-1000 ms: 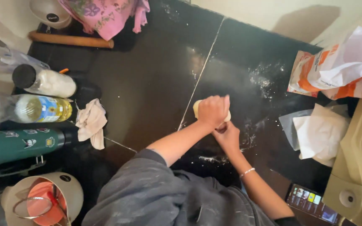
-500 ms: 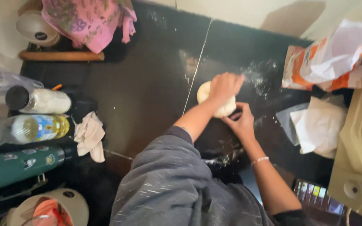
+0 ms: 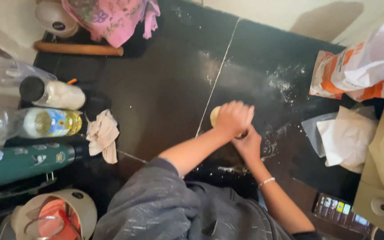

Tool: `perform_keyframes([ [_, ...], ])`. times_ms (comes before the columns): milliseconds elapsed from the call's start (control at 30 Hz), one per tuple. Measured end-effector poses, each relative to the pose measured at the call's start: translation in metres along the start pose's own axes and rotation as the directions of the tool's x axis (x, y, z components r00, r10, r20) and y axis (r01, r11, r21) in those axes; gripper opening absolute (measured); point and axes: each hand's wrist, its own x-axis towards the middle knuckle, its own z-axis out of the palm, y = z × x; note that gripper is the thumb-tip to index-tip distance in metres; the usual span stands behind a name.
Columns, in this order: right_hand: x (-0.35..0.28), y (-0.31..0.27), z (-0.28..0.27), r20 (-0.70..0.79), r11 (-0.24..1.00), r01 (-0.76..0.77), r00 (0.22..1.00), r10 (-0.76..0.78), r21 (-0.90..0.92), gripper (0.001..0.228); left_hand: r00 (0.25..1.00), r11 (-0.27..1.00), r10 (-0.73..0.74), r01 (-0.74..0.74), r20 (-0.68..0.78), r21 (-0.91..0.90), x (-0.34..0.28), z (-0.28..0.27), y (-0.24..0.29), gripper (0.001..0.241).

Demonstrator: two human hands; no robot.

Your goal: Kneading a ball of dough on a floured surface.

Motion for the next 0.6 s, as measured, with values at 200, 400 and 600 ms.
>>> perform_keyframes([
  [200, 0.016, 0.043, 0.001, 0.110, 0.984, -0.050, 0.993, 0.031, 0.171, 0.055, 0.998, 1.000, -0.002, 0.000, 0.070, 0.023, 0.012, 0.037, -0.015, 0.034],
  [400, 0.030, 0.010, -0.032, -0.155, 0.952, 0.211, 0.972, -0.180, 0.221, 0.091, 0.889, 0.981, -0.040, 0.122, 0.457, -0.150, 0.058, 0.072, -0.026, 0.043],
  [600, 0.038, 0.017, -0.007, -0.079, 0.959, 0.166, 0.985, -0.152, 0.230, 0.068, 0.418, 0.500, -0.472, 0.852, 0.776, -0.154, 0.082, 0.082, -0.079, 0.057],
])
